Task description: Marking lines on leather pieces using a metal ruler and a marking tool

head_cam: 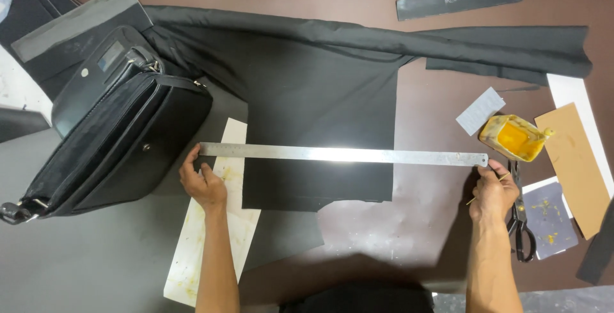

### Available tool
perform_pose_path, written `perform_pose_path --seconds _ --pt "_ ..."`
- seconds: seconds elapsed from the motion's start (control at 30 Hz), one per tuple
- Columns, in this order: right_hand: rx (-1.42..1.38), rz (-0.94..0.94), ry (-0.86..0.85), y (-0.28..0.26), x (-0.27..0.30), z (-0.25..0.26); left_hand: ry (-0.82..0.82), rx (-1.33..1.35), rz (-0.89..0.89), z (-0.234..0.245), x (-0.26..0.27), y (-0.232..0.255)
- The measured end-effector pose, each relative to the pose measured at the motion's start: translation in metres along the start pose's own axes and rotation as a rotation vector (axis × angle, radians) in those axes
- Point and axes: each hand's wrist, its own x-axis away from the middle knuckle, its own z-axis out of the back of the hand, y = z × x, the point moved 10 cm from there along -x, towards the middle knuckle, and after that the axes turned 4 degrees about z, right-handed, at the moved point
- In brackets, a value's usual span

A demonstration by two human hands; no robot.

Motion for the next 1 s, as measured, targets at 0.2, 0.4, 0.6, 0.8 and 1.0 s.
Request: perform_pose_path --seconds 0.2,0.4,0.6,0.8,1.0 --pt "-0.003 -0.003 -0.006 -0.001 0.001 0.000 -0.011 0.011 0.008 0.002 -0.001 0.007" --pt "-0.032 -0.001 -0.036 0.005 -0.002 0.003 0.009 0.067 0.029 0.002 -0.003 0.000" --pt "-0.179 0.090 0.191 0.001 0.022 0.016 -0.155 0.299 0.228 0.007 -0.016 -0.006" --pt "0.189 0.941 -0.110 -0.098 0.150 -0.102 -0.284 -0.266 -0.084 -0.024 0.027 0.049" --pt "0.049 1.058 -0.916 -0.124 0.283 -0.283 -0.541 -0.201 -0.639 -0.081 0.139 0.177"
